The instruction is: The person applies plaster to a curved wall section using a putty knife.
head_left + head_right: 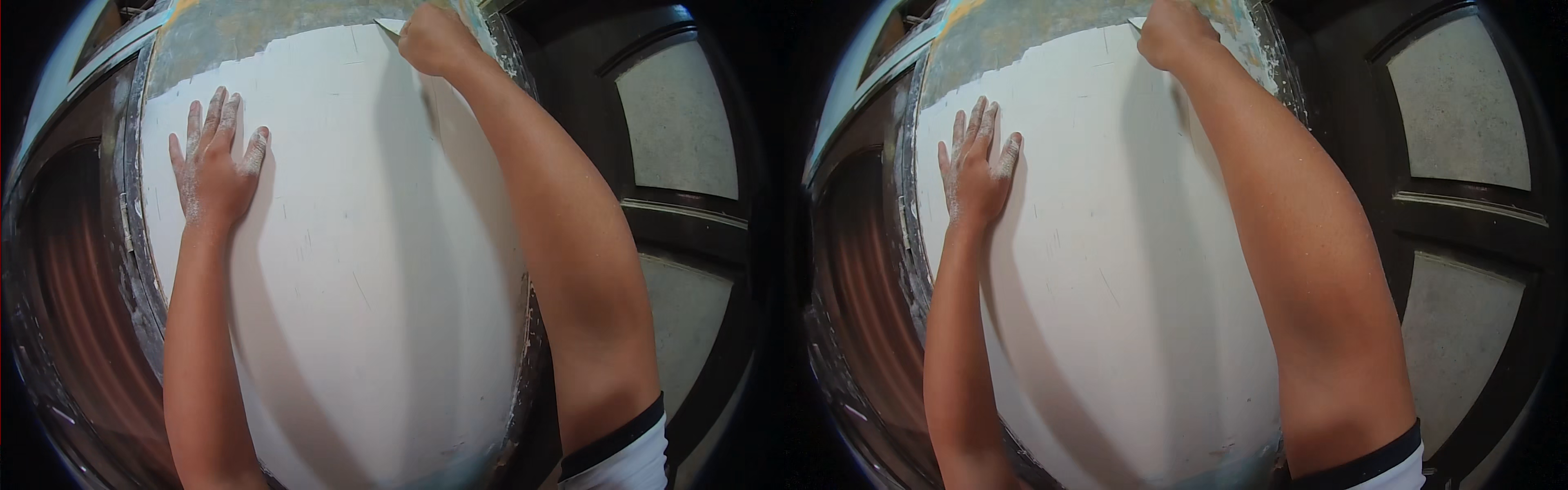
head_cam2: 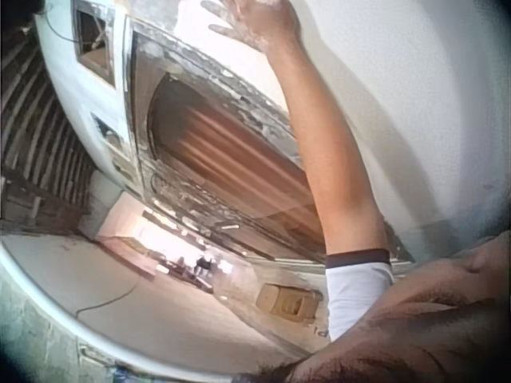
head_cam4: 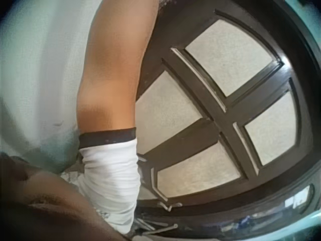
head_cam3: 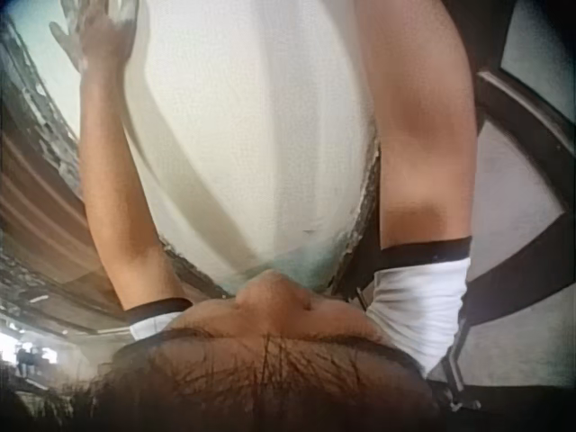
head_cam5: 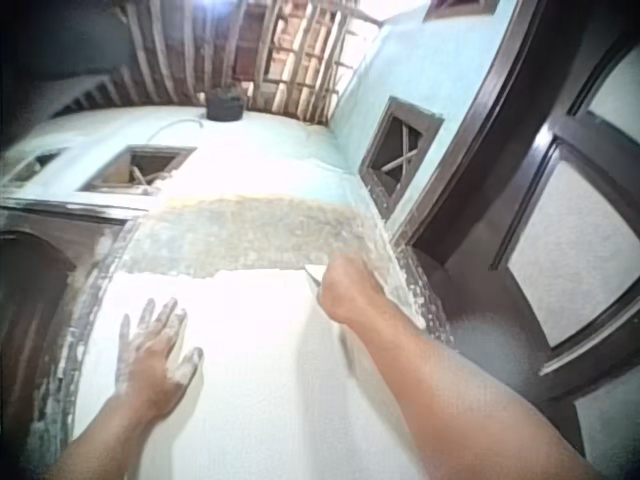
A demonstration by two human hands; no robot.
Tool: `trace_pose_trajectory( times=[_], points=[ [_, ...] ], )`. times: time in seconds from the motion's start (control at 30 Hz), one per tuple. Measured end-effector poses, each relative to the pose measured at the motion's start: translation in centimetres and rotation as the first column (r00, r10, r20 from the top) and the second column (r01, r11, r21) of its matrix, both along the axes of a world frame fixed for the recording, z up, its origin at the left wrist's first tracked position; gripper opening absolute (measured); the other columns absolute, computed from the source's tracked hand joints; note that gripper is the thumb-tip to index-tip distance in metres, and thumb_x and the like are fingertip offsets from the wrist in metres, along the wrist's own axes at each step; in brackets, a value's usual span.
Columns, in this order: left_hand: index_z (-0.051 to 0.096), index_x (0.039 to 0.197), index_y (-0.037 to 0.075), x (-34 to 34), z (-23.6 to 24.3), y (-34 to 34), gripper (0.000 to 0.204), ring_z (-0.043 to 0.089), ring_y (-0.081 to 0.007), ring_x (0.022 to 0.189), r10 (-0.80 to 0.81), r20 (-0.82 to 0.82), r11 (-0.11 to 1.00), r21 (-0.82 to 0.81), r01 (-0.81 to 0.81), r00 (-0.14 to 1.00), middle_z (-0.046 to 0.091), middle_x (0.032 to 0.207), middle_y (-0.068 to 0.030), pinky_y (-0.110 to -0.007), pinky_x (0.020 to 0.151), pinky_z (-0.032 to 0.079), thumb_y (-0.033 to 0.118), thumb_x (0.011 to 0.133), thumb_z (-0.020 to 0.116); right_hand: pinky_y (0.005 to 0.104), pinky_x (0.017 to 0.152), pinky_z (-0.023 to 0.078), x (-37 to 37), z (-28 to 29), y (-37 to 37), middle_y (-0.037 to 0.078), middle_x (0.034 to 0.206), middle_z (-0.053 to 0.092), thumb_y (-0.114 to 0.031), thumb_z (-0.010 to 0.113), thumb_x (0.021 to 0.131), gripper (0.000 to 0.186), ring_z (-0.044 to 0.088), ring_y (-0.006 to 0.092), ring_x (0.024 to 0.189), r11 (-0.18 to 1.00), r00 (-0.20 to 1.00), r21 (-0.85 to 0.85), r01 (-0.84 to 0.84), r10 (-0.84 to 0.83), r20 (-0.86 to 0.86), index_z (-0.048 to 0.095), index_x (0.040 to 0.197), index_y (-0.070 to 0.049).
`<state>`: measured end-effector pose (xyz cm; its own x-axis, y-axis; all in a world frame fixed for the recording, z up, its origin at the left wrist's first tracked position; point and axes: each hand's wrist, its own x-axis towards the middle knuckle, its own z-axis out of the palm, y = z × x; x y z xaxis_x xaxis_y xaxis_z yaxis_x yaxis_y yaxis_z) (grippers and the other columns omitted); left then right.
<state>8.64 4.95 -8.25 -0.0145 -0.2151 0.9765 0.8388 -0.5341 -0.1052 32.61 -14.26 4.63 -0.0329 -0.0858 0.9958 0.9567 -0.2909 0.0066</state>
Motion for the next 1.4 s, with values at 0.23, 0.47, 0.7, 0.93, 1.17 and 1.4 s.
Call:
trace_pose_trajectory(
  times=[0.23, 0.47, 0.7, 0.93, 1.17, 1.4],
  points=[
    [0.045, 0.156, 0.022, -0.7, -0.4, -0.1, 0.064, 0.024, -0.0245, 0.157, 0.028, 0.004, 1.000, -0.005, -0.028, 1.000, 0.036, 0.166, 0.0011, -0.057, 0.126, 0.009, 0.051, 0.100, 0.054, 0.0497, 0.089, 0.055, -0.2, 0.2, -2.1, 0.035, 0.094, 0.070, -0.002, 0.056, 0.079, 0.023, 0.070, 0.0474, 0.098, 0.991, 0.995, -0.132, 0.005, 0.008, 0.095, 0.073, 0.086, 0.011],
    [0.046, 0.155, 0.021, -0.4, -0.2, -0.2, 0.063, 0.024, -0.0252, 0.156, 0.015, -0.010, 1.000, 0.004, -0.015, 1.000, 0.036, 0.166, 0.0003, -0.058, 0.126, 0.010, 0.049, 0.100, 0.055, 0.0493, 0.090, 0.055, 1.7, 0.4, -1.3, 0.034, 0.097, 0.070, -0.003, 0.058, 0.079, 0.023, 0.070, 0.0476, 0.099, 0.999, 0.981, -0.053, 0.006, 0.005, 0.193, 0.074, 0.087, 0.011],
    [0.048, 0.155, 0.021, -0.6, -0.5, 0.3, 0.062, 0.025, -0.0256, 0.156, 0.030, 0.003, 0.999, 0.012, -0.030, 1.000, 0.037, 0.166, 0.0000, -0.058, 0.126, 0.010, 0.048, 0.100, 0.056, 0.0473, 0.098, 0.052, 0.3, -0.8, -2.4, 0.035, 0.104, 0.070, -0.004, 0.056, 0.083, 0.024, 0.068, 0.0454, 0.108, 0.990, 0.997, -0.119, -0.073, 0.074, 0.006, 0.074, 0.089, 0.010],
    [0.048, 0.155, 0.021, -1.0, -0.4, 0.0, 0.062, 0.025, -0.0251, 0.156, 0.038, 0.005, 0.999, -0.003, -0.038, 0.999, 0.036, 0.166, 0.0004, -0.057, 0.126, 0.009, 0.049, 0.101, 0.055, 0.0486, 0.095, 0.053, 0.4, 0.1, -2.1, 0.034, 0.104, 0.070, -0.005, 0.057, 0.084, 0.024, 0.069, 0.0459, 0.106, 0.993, 0.999, -0.120, 0.011, -0.007, 0.037, 0.075, 0.092, 0.010],
    [0.048, 0.155, 0.021, -0.2, -0.3, -0.2, 0.062, 0.025, -0.0251, 0.156, 0.006, -0.010, 1.000, 0.008, -0.006, 1.000, 0.037, 0.166, 0.0002, -0.057, 0.126, 0.009, 0.049, 0.100, 0.056, 0.0500, 0.089, 0.056, 2.9, 0.6, -0.7, 0.035, 0.096, 0.070, -0.007, 0.059, 0.083, 0.021, 0.070, 0.0480, 0.098, 0.993, 0.996, 0.082, -0.090, 0.091, -0.002, 0.073, 0.085, 0.009],
    [0.048, 0.155, 0.021, -0.9, -0.4, -0.1, 0.061, 0.025, -0.0254, 0.156, 0.027, -0.008, 1.000, -0.006, -0.027, 1.000, 0.037, 0.166, 0.0001, -0.057, 0.126, 0.010, 0.048, 0.101, 0.056, 0.0519, 0.084, 0.056, 2.9, -0.1, -3.2, 0.035, 0.090, 0.069, -0.007, 0.059, 0.083, 0.021, 0.071, 0.0480, 0.092, 0.993, 0.994, -0.076, -0.090, 0.094, 0.062, 0.072, 0.082, 0.010]
  ],
)
